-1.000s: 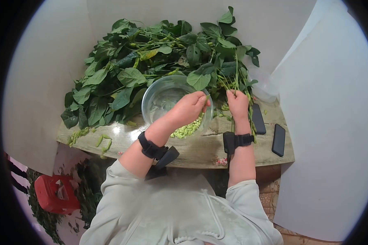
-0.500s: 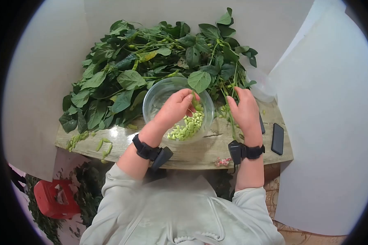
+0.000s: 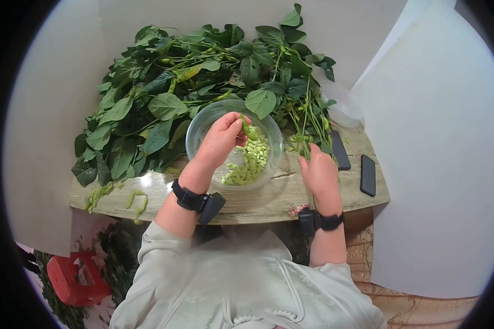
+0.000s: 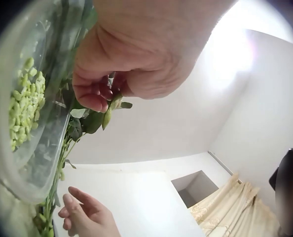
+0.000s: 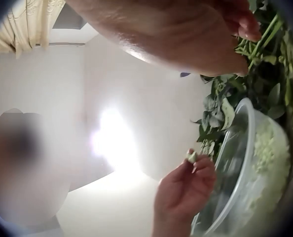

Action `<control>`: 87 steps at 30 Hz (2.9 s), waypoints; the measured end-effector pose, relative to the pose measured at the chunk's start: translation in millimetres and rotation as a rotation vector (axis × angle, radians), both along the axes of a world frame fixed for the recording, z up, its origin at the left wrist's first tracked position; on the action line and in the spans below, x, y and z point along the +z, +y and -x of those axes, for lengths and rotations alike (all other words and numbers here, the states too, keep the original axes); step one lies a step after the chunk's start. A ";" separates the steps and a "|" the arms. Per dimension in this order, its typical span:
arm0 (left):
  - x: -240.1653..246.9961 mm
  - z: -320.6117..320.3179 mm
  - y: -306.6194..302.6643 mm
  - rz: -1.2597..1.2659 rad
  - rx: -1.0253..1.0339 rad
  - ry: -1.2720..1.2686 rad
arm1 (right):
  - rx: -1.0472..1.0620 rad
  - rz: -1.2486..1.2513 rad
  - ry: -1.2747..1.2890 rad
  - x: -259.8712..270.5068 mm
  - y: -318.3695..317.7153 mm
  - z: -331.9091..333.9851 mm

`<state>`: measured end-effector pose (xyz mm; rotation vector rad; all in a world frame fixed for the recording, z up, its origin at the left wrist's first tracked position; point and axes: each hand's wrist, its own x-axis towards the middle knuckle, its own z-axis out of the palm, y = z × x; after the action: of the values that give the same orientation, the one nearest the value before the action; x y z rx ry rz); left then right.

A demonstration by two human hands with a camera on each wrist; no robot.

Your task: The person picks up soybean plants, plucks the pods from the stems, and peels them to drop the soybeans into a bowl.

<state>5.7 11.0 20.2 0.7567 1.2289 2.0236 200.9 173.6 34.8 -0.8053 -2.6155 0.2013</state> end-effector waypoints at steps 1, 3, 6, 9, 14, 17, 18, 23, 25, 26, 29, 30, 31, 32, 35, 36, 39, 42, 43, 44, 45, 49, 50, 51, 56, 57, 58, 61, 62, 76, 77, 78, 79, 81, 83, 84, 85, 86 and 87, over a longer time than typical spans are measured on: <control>-1.6 0.2 0.0 0.018 0.016 0.041 | -0.043 -0.008 -0.054 -3.6 7.3 4.3; -5.0 1.4 -0.5 0.035 0.029 0.083 | -0.089 -0.017 -0.109 -16.7 26.0 15.9; -8.5 2.8 -4.0 0.019 0.014 0.072 | -0.096 -0.050 -0.212 -27.5 47.6 32.6; -7.6 3.0 -7.7 0.037 0.023 0.061 | -0.134 -0.137 0.057 -17.2 56.3 46.0; -11.0 6.8 -10.2 0.002 -0.054 0.102 | -0.025 -0.331 0.502 11.7 72.8 69.2; -11.5 5.1 -9.8 -0.009 -0.058 0.127 | 0.050 -0.344 0.615 21.6 72.6 86.5; -11.5 4.2 -9.8 -0.010 -0.057 0.128 | 0.051 -0.344 0.616 18.8 77.6 92.7; -7.4 -0.1 -11.1 -0.021 -0.044 0.122 | -0.011 -0.207 0.302 -12.8 94.5 111.7; -7.3 -1.0 -11.3 -0.027 -0.032 0.120 | -0.029 -0.155 0.259 -11.3 89.2 107.9; -7.2 -0.7 -11.3 -0.028 -0.026 0.116 | -0.053 -0.099 0.211 -10.3 87.1 105.9; -8.9 0.1 -9.9 -0.047 0.007 0.110 | -0.070 -0.008 0.258 -1.9 80.0 97.1; -8.2 -0.5 -10.2 -0.045 0.006 0.111 | -0.072 -0.006 0.259 -1.0 78.1 95.0; -6.8 -1.1 -10.7 -0.040 0.014 0.104 | -0.088 -0.016 0.277 -0.2 76.0 93.7; -6.0 -1.5 -11.0 -0.036 0.023 0.097 | -0.103 -0.027 0.295 0.3 74.2 92.8; -6.8 -2.1 -10.8 -0.044 0.031 0.100 | -0.111 -0.017 0.292 -0.2 69.8 90.9; -6.9 -2.7 -11.1 -0.042 0.034 0.100 | -0.108 -0.015 0.291 1.6 64.7 89.5; -6.5 -2.2 -11.4 -0.044 0.029 0.108 | -0.191 0.005 0.312 4.4 51.7 89.1; -8.1 -3.2 -11.5 -0.043 0.019 0.106 | -0.158 -0.090 0.357 -1.4 48.0 89.2; -6.5 -4.1 -12.0 -0.032 0.030 0.120 | -0.121 -0.135 0.411 -1.3 45.9 89.9; -5.1 -3.9 -12.0 -0.022 0.041 0.135 | -0.083 -0.180 0.466 -0.3 43.2 91.7; -5.9 -3.1 -11.6 -0.022 0.042 0.137 | -0.082 -0.180 0.468 6.0 35.7 91.5; -7.9 -2.0 -11.9 -0.033 0.078 0.116 | 0.354 0.145 0.457 27.2 -0.7 92.1; -7.5 -2.0 -12.1 -0.024 0.106 0.106 | 0.548 0.241 0.473 26.7 -5.3 93.3; -7.8 -1.5 -12.2 -0.023 0.108 0.109 | 0.550 0.241 0.476 25.1 -7.7 94.1; -12.2 2.3 -11.8 -0.044 0.112 0.055 | 0.825 0.397 0.339 8.8 -8.6 93.4; -11.4 1.5 -12.1 -0.047 0.103 0.046 | 0.821 0.394 0.346 7.5 -8.7 91.7; -10.4 1.1 -12.1 -0.041 0.104 0.047 | 0.821 0.399 0.349 7.6 -7.9 91.0; -10.8 -0.3 -11.0 -0.011 0.069 -0.013 | 0.775 0.316 0.311 6.3 -4.5 86.4; -11.3 1.0 -12.0 -0.008 0.051 -0.018 | 0.790 0.248 0.338 6.0 -3.3 87.1; -4.6 -20.4 -9.3 0.375 0.364 0.932 | 0.852 0.171 0.406 3.0 -8.7 90.9; -5.0 -19.2 -10.0 0.345 0.344 0.900 | 0.861 0.184 0.413 1.8 -8.4 92.6; -3.3 -19.7 -11.2 0.345 0.346 0.901 | 0.869 0.198 0.420 1.4 -8.5 93.4; -0.3 -21.0 -13.0 0.376 0.346 0.911 | 0.870 0.197 0.420 1.3 -10.3 93.0; 0.7 -21.0 -13.1 0.405 0.346 0.920 | 0.794 0.371 0.389 1.0 -15.2 91.1; -3.3 -20.5 -11.6 0.362 0.352 0.970 | 0.777 0.428 0.366 -3.5 -13.9 93.0; -5.7 -20.3 -10.8 0.361 0.352 0.967 | 0.760 0.485 0.343 -4.8 -13.3 93.3; -7.8 -19.9 -9.9 0.345 0.381 1.017 | 0.761 0.484 0.341 -4.7 -13.9 92.7; -8.7 -19.8 -9.4 0.329 0.411 1.068 | 0.736 0.622 0.335 -4.6 -14.9 91.9; -6.2 -21.7 -9.6 0.329 0.413 1.068 | 0.710 0.759 0.327 -4.3 -15.6 91.9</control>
<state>27.4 1.4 14.0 1.6012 2.3912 1.5941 109.0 158.0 30.5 0.0258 -2.3644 1.4376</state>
